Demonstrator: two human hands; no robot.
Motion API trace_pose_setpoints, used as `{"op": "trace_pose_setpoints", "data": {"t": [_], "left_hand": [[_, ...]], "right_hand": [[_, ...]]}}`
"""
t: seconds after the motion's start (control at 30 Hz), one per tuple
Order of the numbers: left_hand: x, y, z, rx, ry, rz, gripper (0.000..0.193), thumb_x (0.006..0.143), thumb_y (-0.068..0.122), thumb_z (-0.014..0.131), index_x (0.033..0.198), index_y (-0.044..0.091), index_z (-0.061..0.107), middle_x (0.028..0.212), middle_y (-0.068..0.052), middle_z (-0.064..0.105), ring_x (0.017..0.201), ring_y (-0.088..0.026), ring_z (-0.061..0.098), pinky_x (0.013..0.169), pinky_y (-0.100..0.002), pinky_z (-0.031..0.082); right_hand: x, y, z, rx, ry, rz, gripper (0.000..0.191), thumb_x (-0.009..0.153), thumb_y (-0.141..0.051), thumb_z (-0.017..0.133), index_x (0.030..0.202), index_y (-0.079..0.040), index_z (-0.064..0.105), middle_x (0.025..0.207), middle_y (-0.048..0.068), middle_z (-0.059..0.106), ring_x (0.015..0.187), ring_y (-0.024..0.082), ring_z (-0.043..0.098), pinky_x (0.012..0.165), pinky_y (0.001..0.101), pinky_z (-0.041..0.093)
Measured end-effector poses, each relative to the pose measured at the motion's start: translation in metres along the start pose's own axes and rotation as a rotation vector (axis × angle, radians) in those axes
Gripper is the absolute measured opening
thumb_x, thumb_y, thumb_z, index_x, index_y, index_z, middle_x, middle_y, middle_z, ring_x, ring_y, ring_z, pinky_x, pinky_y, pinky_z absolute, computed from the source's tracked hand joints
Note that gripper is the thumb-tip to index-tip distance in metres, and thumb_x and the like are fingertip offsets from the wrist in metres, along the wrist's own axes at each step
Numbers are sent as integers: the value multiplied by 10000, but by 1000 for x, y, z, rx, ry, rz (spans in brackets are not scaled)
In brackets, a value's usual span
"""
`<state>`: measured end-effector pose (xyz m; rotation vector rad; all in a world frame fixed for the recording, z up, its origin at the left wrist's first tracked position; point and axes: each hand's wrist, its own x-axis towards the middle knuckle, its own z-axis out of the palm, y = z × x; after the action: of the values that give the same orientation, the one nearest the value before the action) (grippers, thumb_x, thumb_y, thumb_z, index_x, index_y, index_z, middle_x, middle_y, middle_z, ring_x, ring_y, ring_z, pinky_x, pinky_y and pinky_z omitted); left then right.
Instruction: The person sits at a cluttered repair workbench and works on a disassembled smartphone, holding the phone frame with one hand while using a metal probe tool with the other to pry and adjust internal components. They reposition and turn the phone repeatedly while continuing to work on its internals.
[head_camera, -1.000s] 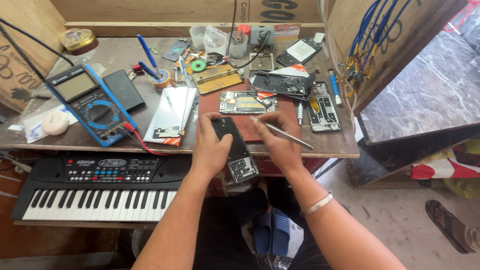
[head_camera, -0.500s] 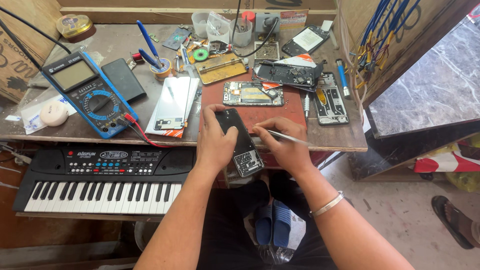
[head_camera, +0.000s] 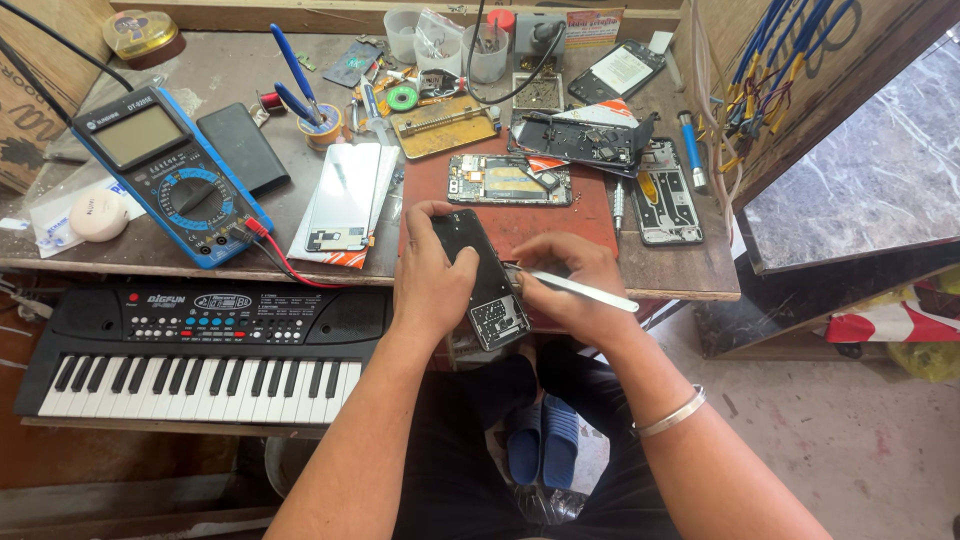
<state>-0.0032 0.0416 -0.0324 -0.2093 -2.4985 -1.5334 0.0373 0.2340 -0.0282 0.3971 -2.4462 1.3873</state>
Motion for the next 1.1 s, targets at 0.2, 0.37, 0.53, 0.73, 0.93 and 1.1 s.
{"op": "trace_pose_setpoints", "data": {"t": [0.2, 0.37, 0.53, 0.73, 0.93, 1.1], "left_hand": [[1, 0, 0, -5, -24, -17, 500, 825, 161, 597, 1283, 69, 418, 986, -201, 707, 783, -351, 698, 809, -498, 511], [2, 0, -1, -38, -15, -3, 495, 826, 156, 591, 1279, 61, 415, 1000, -192, 712, 766, -346, 702, 800, -491, 516], [1, 0, -2, -25, -15, -14, 503, 829, 158, 591, 1289, 61, 412, 967, -190, 711, 758, -341, 700, 799, -488, 517], [2, 0, 1, -13, -17, -21, 512, 825, 158, 592, 1295, 64, 412, 951, -189, 708, 757, -343, 697, 802, -488, 512], [3, -2, 4, 5, -39, -36, 512, 828, 171, 586, 1296, 67, 409, 965, -197, 701, 757, -355, 691, 799, -497, 508], [2, -4, 5, 19, -35, -27, 524, 831, 171, 579, 1313, 67, 404, 943, -210, 701, 771, -368, 688, 807, -505, 506]], "right_hand": [[3, 6, 3, -13, 24, 14, 120, 828, -105, 792, 892, -14, 746, 816, 50, 765, 743, 90, 727, 674, 244, 562], [3, 7, 5, -13, 46, -5, 120, 824, -98, 788, 894, -13, 740, 835, 59, 767, 761, 101, 728, 682, 248, 562], [4, 7, 5, -16, 50, -35, 104, 817, -80, 785, 867, -11, 725, 856, 65, 770, 779, 117, 743, 698, 257, 574], [3, 7, 9, -22, 88, -75, 115, 814, -64, 788, 869, 9, 718, 895, 93, 768, 821, 153, 753, 733, 272, 582], [4, 7, 19, -78, 130, -172, 120, 845, -69, 795, 929, 1, 744, 948, 102, 771, 861, 180, 759, 764, 282, 582], [4, 8, 14, -76, 87, -77, 116, 795, -53, 807, 855, 6, 728, 890, 105, 769, 801, 192, 765, 716, 290, 585]]}}
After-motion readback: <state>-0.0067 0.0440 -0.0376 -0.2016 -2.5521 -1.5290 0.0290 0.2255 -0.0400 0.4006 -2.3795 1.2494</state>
